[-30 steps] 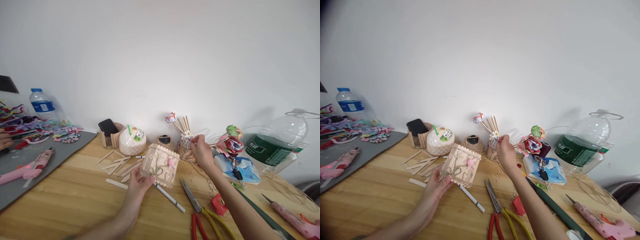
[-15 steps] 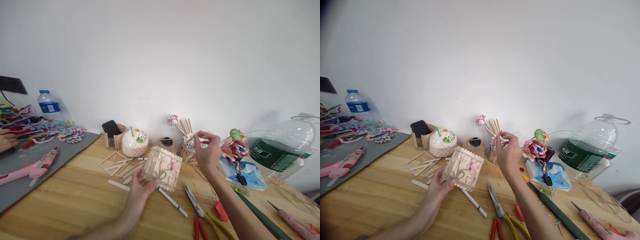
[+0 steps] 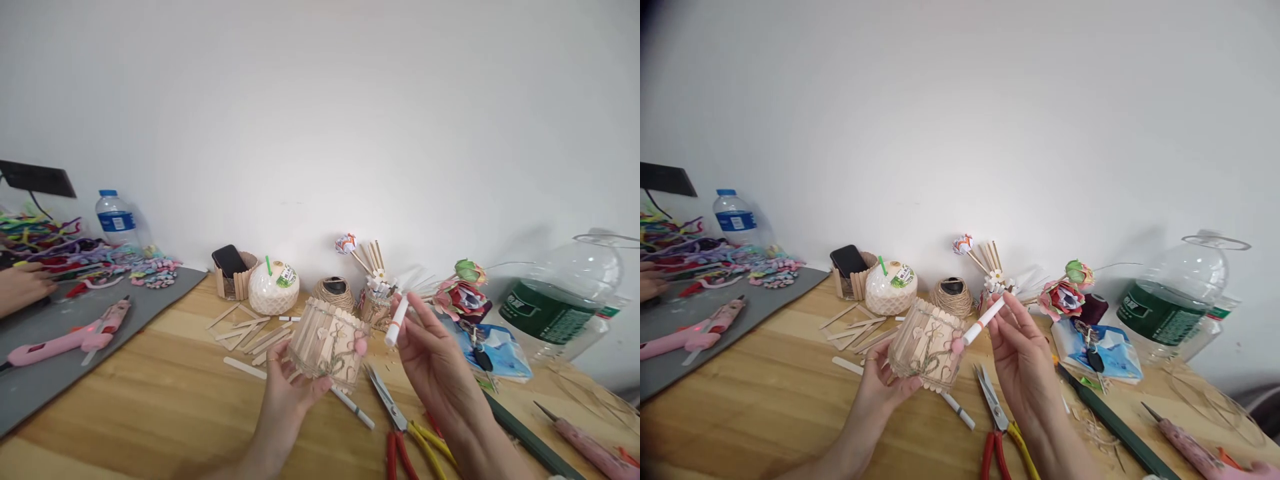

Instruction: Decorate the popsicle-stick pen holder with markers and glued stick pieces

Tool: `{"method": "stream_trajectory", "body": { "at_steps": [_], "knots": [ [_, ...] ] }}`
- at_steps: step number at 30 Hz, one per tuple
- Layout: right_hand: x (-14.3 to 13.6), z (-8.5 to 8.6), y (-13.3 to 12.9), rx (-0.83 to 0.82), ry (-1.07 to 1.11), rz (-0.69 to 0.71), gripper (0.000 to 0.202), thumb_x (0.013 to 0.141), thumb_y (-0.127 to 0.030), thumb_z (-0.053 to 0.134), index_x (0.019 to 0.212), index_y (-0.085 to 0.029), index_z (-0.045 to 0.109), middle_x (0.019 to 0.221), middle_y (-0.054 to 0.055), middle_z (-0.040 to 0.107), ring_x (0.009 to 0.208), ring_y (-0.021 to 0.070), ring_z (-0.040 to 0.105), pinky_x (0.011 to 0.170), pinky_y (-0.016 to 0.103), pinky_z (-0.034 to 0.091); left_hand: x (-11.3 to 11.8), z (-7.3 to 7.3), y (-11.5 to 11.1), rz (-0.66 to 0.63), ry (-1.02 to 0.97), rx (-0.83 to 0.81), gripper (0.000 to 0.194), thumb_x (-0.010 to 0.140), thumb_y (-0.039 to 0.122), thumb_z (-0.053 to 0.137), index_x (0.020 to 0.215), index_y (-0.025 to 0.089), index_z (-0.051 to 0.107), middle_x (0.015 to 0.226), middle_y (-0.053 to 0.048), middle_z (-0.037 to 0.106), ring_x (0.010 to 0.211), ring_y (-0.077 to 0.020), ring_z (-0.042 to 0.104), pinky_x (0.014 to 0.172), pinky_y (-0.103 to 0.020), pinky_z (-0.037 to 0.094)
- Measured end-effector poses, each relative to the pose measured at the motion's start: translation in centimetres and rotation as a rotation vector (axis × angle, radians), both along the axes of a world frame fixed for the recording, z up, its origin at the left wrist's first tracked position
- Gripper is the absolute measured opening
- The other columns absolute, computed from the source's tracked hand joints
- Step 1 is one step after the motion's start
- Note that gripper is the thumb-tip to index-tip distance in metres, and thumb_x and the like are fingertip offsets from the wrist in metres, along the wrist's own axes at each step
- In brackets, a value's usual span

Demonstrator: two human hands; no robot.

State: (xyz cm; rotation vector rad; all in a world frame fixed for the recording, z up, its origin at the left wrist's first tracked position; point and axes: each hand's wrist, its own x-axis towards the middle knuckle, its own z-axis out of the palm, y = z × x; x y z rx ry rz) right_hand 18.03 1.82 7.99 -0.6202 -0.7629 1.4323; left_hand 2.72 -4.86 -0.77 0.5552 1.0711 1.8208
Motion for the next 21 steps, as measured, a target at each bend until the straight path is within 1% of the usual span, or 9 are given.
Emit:
{"method": "stream_trajectory", "body": {
  "at_steps": [3,5,7,9,11,14,16,18,21],
  "knots": [
    [0.0,-0.8,-0.6,-0.078,0.106,0.149,0.040,0.058,-0.003,0.077,0.093,-0.021,0.071,0.093,0.001,0.074,0.078,0.0085,0.071,0.064,0.008,0.057,0.8,-0.5,-1.2,0.081,0.010,-0.094,0.077,0.041,0.029,0.089,0.103,0.020,0.044,0.104,-0.011,0.062,0.097,-0.0288,0.064,0.085,-0.041,0.052],
    [-0.1,-1.5,-0.9,-0.086,0.165,0.187,0.040,0.058,-0.002,0.077,0.093,-0.021,0.070,0.092,0.000,0.074,0.079,0.0075,0.071,0.068,0.007,0.056,1.2,-1.0,-2.0,0.085,0.035,-0.135,0.076,0.041,0.028,0.089,0.102,0.020,0.044,0.106,-0.012,0.062,0.096,-0.0287,0.064,0.085,-0.041,0.052],
    [-0.2,-2.3,-1.2,-0.081,0.203,0.170,0.036,0.059,-0.007,0.080,0.090,-0.021,0.070,0.091,-0.001,0.074,0.081,0.0073,0.070,0.071,0.007,0.056,1.4,-1.5,-2.9,0.084,0.057,-0.161,0.076,0.041,0.028,0.089,0.101,0.020,0.044,0.109,-0.014,0.060,0.096,-0.0285,0.064,0.084,-0.041,0.052],
    [-0.4,-3.1,-1.6,-0.040,0.175,0.112,0.027,0.064,-0.017,0.081,0.087,-0.022,0.067,0.089,-0.002,0.073,0.079,0.0086,0.071,0.066,0.010,0.057,1.5,-2.0,-3.6,0.097,0.086,-0.186,0.075,0.043,0.030,0.089,0.101,0.019,0.043,0.111,-0.015,0.058,0.098,-0.0286,0.063,0.085,-0.040,0.052],
    [-0.5,-4.0,-2.2,0.073,0.032,0.018,0.018,0.073,-0.029,0.075,0.086,-0.024,0.064,0.090,-0.002,0.072,0.076,0.0110,0.070,0.062,0.016,0.058,1.6,-2.4,-4.1,0.115,0.129,-0.214,0.076,0.045,0.033,0.088,0.104,0.019,0.041,0.114,-0.016,0.056,0.103,-0.0291,0.061,0.087,-0.039,0.051],
    [-0.8,-5.1,-3.4,0.316,-0.353,-0.101,0.014,0.086,-0.038,0.059,0.090,-0.025,0.061,0.096,0.002,0.070,0.090,0.0175,0.066,0.076,0.028,0.055,2.0,-3.1,-4.6,0.102,0.208,-0.237,0.078,0.050,0.036,0.086,0.108,0.019,0.037,0.118,-0.016,0.054,0.108,-0.0298,0.059,0.091,-0.041,0.048],
    [-1.0,-5.8,-4.1,0.392,-0.596,-0.062,0.019,0.089,-0.041,0.054,0.097,-0.025,0.059,0.109,0.005,0.064,0.104,0.0222,0.060,0.082,0.034,0.051,2.4,-3.8,-5.1,0.067,0.264,-0.214,0.079,0.053,0.038,0.084,0.111,0.020,0.034,0.120,-0.017,0.051,0.110,-0.0301,0.057,0.094,-0.042,0.046],
    [-1.1,-6.4,-4.4,0.398,-0.741,0.036,0.022,0.089,-0.043,0.052,0.104,-0.026,0.053,0.120,0.007,0.058,0.107,0.0237,0.055,0.081,0.035,0.049,2.9,-4.7,-5.8,0.037,0.323,-0.181,0.082,0.054,0.041,0.081,0.114,0.019,0.029,0.124,-0.020,0.047,0.113,-0.0316,0.054,0.097,-0.044,0.043],
    [-1.1,-7.2,-4.1,0.402,-0.800,0.101,0.021,0.090,-0.044,0.049,0.100,-0.026,0.046,0.105,0.004,0.058,0.097,0.0204,0.055,0.080,0.033,0.045,2.8,-5.4,-7.1,0.007,0.391,-0.208,0.086,0.055,0.045,0.079,0.117,0.017,0.027,0.127,-0.023,0.042,0.118,-0.0357,0.048,0.100,-0.048,0.038]
  ]
}}
